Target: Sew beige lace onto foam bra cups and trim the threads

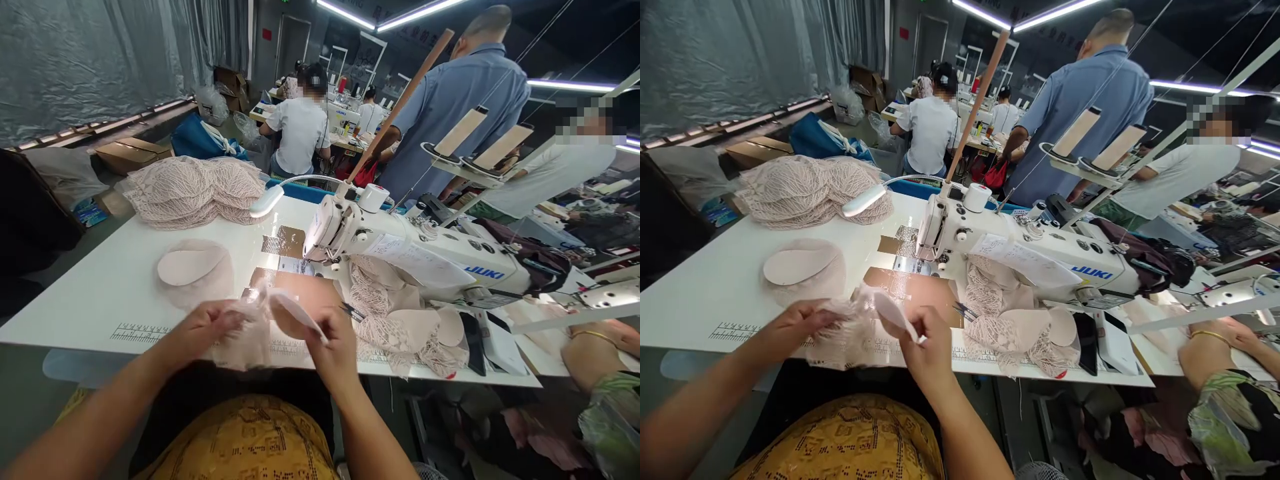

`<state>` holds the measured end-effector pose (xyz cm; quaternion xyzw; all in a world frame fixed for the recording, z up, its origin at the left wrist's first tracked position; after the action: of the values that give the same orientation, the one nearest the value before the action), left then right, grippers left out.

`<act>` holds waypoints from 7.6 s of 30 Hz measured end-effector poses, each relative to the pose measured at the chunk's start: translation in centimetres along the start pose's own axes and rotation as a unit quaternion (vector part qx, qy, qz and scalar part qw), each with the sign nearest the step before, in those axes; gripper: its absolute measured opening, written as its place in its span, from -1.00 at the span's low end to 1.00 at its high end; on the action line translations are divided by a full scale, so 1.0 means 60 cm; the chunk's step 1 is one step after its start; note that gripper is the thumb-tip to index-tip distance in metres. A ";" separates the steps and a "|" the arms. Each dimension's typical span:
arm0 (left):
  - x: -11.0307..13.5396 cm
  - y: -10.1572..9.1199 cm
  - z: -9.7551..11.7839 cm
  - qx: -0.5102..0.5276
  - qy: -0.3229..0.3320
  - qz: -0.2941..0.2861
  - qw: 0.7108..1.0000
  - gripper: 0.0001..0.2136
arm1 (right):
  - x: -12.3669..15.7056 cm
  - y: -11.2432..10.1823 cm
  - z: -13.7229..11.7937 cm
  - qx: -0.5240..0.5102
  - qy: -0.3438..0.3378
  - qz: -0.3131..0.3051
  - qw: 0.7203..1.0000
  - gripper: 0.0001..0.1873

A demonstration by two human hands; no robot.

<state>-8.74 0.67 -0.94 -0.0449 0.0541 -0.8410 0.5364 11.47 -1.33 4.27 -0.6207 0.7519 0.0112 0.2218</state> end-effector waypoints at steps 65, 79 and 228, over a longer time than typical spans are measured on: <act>0.024 0.129 -0.048 0.332 -0.164 -0.004 0.929 -0.88 | -0.012 0.044 0.087 -0.267 0.195 -0.003 0.944 -0.66; -0.029 0.052 0.045 -0.024 0.035 -0.072 0.996 -0.59 | 0.001 0.102 -0.017 -0.063 -0.015 -0.212 0.975 -0.92; -0.180 0.107 0.019 -0.474 0.214 -0.128 0.844 -0.65 | -0.111 0.026 0.128 0.301 -0.115 -0.122 0.939 -0.66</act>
<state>1.72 7.75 -0.90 -0.1192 0.5536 -0.7628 0.3123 13.31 7.45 -0.76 -0.6063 0.6081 -0.1715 0.4828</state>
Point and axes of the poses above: each hand's wrist, its own x-axis away from the middle knuckle, its own y-axis out of the palm, z = x × y, the point moved 10 cm from there along -x, towards the middle knuckle, and after that the axes turned 7 degrees about z, right-handed, at the moved point
